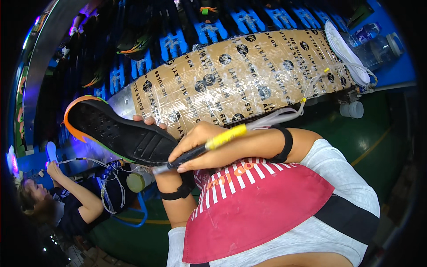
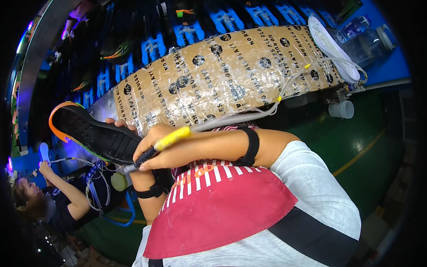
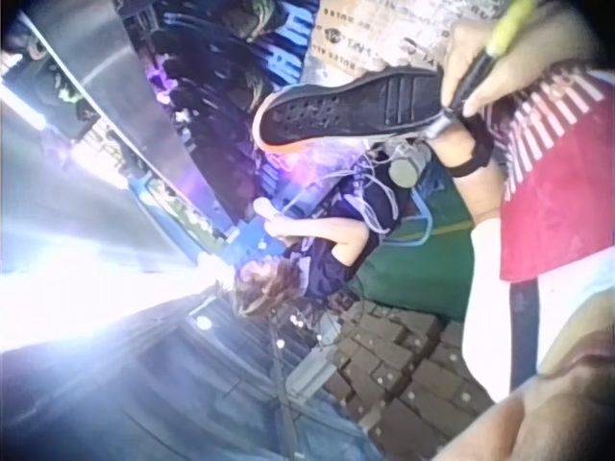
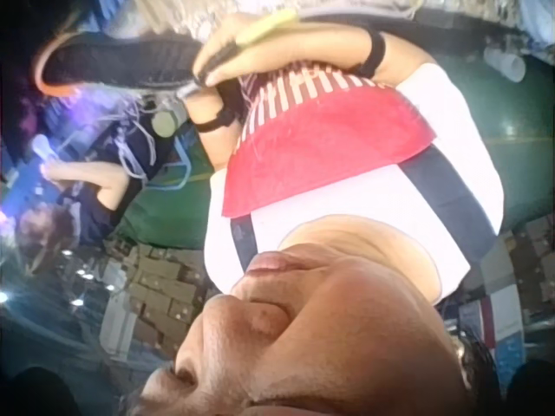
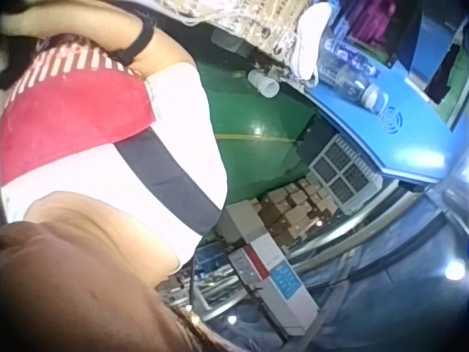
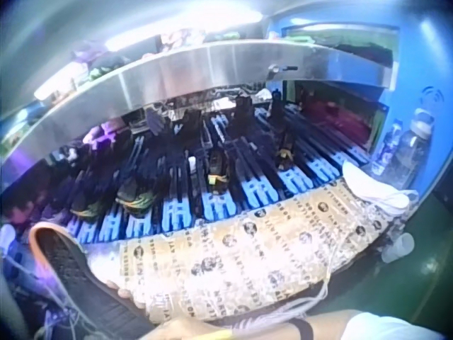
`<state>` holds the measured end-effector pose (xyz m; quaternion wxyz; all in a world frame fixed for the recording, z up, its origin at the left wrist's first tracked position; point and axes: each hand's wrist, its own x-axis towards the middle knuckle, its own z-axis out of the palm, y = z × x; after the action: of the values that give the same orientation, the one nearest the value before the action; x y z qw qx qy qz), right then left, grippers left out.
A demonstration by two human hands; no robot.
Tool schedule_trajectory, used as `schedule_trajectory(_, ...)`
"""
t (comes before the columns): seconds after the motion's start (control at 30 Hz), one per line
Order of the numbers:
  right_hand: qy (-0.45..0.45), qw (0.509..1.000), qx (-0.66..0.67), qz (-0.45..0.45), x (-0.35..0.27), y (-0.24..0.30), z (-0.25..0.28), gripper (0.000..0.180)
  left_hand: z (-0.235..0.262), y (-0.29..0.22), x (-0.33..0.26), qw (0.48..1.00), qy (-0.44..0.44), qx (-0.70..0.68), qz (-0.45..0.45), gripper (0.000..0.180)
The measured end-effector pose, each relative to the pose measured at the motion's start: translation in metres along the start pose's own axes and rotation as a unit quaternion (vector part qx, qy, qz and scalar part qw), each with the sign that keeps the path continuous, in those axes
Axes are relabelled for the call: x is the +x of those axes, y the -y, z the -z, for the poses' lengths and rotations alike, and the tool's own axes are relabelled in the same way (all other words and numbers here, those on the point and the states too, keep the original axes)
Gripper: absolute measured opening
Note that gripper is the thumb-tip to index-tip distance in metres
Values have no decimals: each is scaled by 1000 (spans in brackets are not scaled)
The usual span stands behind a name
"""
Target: Applying a liquid substance to the edges and soles of shoes using a brush on an assembly line.
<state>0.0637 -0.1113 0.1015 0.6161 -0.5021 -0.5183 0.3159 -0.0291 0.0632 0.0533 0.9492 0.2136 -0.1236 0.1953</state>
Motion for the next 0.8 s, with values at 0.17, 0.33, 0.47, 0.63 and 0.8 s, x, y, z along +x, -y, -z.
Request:
schedule_trajectory(0.17,-44,999,-17,-11,-3,-8,1,24,-15,-4,3,999,-5,35,-14,63)
schedule_trajectory(0.33,65,998,-11,-12,-4,-2,5,25,-19,-9,1,998,39,-1,50,73)
schedule_trajectory(0.47,56,997,21,-49,-6,2,10,24,-12,-26,-3,991,48,47,114,81)
schedule_trajectory(0.63,116,992,-52,3,-8,-8,10,25,-5,-33,-9,983,-73,84,148,108)
schedule_trajectory(0.8,106,993,-54,6,-10,-5,15,25,-29,-23,-1,973,-74,130,175,104)
